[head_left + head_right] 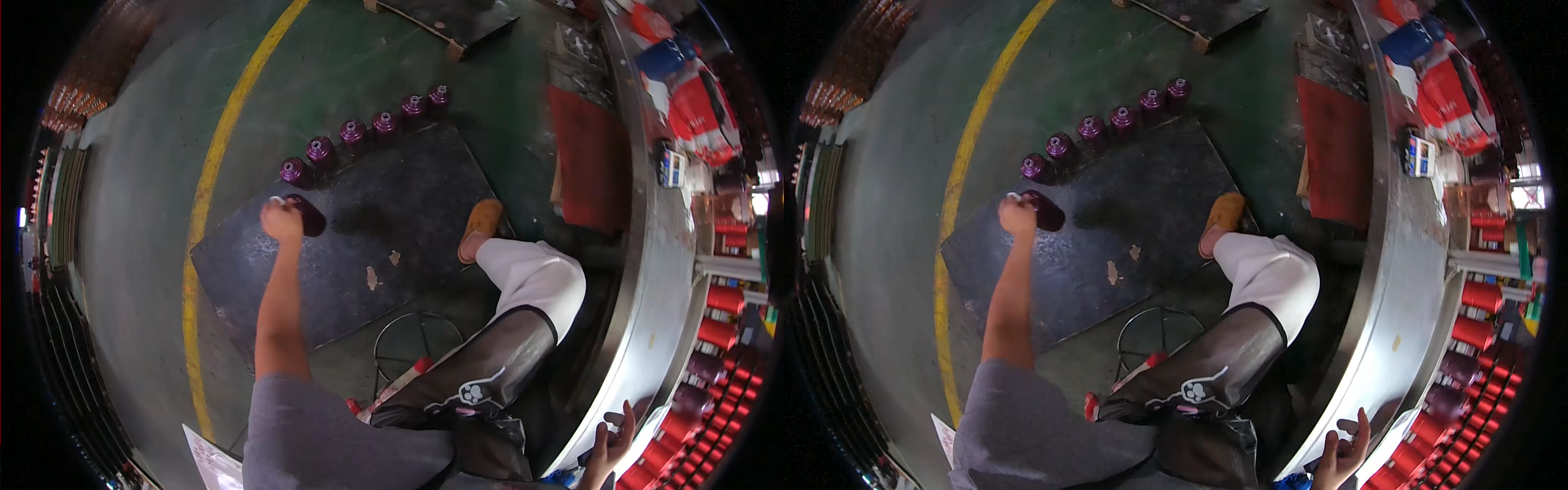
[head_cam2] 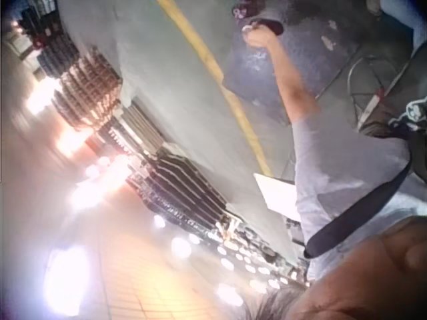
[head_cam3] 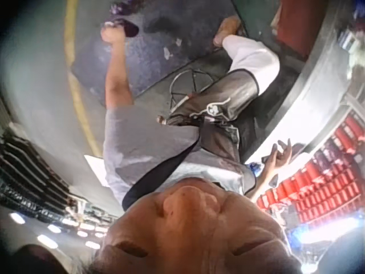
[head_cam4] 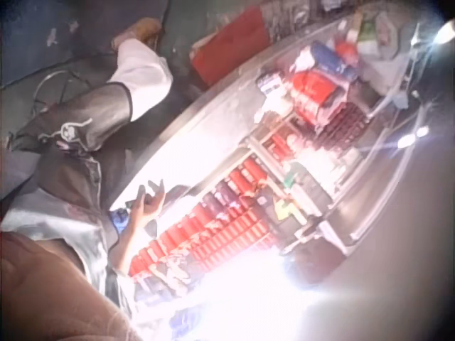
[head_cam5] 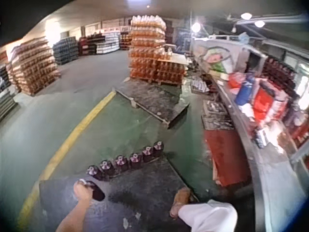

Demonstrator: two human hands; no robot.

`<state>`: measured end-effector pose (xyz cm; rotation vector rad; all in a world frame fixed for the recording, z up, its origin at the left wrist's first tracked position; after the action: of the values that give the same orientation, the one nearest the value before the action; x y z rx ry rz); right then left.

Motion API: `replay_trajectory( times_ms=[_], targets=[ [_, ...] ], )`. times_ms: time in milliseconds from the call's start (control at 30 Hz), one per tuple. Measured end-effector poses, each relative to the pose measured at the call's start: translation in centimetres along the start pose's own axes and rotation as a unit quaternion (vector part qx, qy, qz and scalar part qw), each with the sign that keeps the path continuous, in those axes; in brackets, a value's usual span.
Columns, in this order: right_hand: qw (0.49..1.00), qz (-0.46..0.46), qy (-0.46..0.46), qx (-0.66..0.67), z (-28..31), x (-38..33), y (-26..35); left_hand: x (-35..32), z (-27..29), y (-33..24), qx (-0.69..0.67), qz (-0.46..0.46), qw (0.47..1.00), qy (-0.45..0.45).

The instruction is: The person is manually applying gold-colored labels to purple glass bottles on a production line.

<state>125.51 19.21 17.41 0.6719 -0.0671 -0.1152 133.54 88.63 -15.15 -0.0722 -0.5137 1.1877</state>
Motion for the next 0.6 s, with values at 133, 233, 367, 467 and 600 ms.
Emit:
replay_trajectory(
  times_ms=[133,233,367,467,600],
  targets=[
    [0.999,-0.009,0.036,-0.012,-1.4,2.7,0.0,4.8,-3.8,4.4,0.093,0.098,0.991,-0.001],
    [0.998,-0.013,0.060,-0.021,-2.6,4.5,1.1,7.3,-5.9,6.1,0.104,0.110,0.988,-0.019],
    [0.995,-0.036,0.079,-0.042,-3.4,5.3,1.6,8.2,-10.7,8.8,0.102,0.127,0.985,0.060],
    [0.989,-0.087,0.096,-0.073,-4.8,6.0,4.7,10.6,-14.3,12.4,0.113,0.104,0.977,0.147],
    [0.992,-0.083,0.081,-0.040,-4.3,6.7,4.0,18.5,-14.5,16.3,0.314,-0.110,0.934,0.132]
  ],
)
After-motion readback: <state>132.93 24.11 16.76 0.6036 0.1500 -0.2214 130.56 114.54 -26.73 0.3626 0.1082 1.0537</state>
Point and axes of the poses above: each hand's wrist, its own x-axis towards the middle knuckle, its own z-axis out of the back of the hand, y = z × x, the point moved 2 cm from there along x, towards the middle knuckle, and after that the axes turned 14 degrees about z, right-handed, at the moved point
